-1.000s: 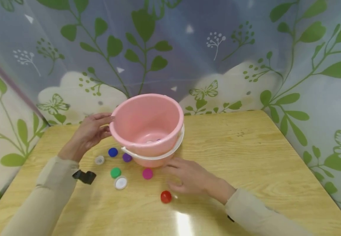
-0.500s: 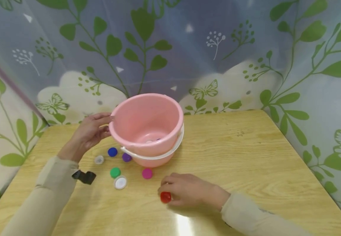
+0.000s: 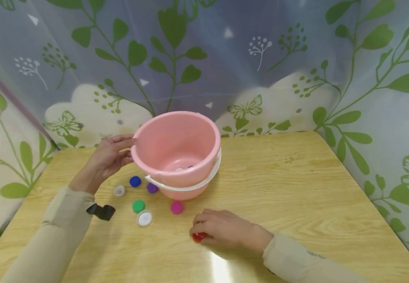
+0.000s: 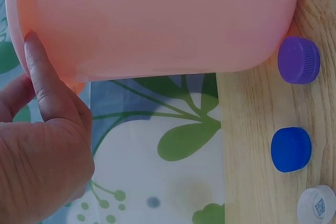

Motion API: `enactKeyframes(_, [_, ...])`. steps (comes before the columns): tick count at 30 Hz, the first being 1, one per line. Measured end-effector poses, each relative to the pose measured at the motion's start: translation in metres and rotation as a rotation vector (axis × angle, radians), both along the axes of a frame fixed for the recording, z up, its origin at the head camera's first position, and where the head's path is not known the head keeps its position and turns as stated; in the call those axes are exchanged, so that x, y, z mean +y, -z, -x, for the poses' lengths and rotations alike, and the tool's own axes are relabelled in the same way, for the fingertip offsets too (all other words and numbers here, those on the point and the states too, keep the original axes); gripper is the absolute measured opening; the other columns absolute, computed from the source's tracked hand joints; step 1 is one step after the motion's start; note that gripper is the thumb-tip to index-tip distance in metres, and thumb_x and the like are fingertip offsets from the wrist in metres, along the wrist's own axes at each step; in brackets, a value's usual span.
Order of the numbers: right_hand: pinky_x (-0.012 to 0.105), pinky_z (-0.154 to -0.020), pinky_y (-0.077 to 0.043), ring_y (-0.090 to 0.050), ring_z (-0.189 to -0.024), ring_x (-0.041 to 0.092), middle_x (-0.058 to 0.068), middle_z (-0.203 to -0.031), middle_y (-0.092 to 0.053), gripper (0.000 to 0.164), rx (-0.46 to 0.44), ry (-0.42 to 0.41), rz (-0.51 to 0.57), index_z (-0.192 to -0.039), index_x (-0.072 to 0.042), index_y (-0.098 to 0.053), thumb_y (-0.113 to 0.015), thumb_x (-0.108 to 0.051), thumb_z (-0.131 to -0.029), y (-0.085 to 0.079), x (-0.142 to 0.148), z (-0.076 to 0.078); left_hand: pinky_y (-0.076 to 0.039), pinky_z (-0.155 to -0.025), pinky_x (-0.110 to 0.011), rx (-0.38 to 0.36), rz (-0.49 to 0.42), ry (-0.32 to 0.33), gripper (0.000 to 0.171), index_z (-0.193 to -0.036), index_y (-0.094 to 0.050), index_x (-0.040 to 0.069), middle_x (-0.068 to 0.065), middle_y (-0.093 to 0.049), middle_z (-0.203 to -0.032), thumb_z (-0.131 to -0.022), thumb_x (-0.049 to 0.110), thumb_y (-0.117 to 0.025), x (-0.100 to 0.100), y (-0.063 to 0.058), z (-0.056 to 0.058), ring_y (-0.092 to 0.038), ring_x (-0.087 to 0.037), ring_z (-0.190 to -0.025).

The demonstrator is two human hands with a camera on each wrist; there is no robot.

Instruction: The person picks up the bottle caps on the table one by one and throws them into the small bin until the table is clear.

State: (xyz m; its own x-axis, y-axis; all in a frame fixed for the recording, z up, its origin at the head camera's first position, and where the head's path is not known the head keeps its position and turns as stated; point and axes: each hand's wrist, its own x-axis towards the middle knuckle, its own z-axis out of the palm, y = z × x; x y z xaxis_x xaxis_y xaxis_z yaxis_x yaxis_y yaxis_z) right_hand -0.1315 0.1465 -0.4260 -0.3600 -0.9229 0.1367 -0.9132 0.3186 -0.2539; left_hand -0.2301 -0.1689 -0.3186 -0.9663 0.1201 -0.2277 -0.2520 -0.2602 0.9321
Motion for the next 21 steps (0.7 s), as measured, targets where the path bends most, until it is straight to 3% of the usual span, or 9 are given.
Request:
enactKeyframes(15, [0.013, -0.082, -0.043, -0.05, -0.095, 0.001, -0.015, -0.102, -0.058, 0.014, -0.057, -0.004, -0.021, -0.099, -0.025, -0.065, -0.071, -0.02, -0.087, -0.001, -0.001, 0.0027, -0.058, -0.062, -0.024, -0.009, 0.002, -0.006, 0.03, -0.118, -0.054, 0.0, -0.009, -0.063, -0.082, -0.092, 0.009, -0.064, -0.0006, -0.0007, 0.0011, -0.063, -0.014, -0.059])
enactKeyframes(21, [0.017, -0.087, -0.046, -0.052, -0.1, 0.003, -0.01, -0.11, -0.058, 0.02, -0.087, 0.032, -0.018, -0.109, -0.021, -0.066, -0.068, -0.023, -0.09, -0.0084, 0.0037, 0.002, -0.058, -0.061, -0.024, -0.009, -0.01, -0.004, 0.029, -0.118, -0.055, -0.001, -0.009, -0.063, -0.081, -0.092, 0.009, -0.065, -0.0005, 0.0006, 0.0004, -0.063, -0.015, -0.059])
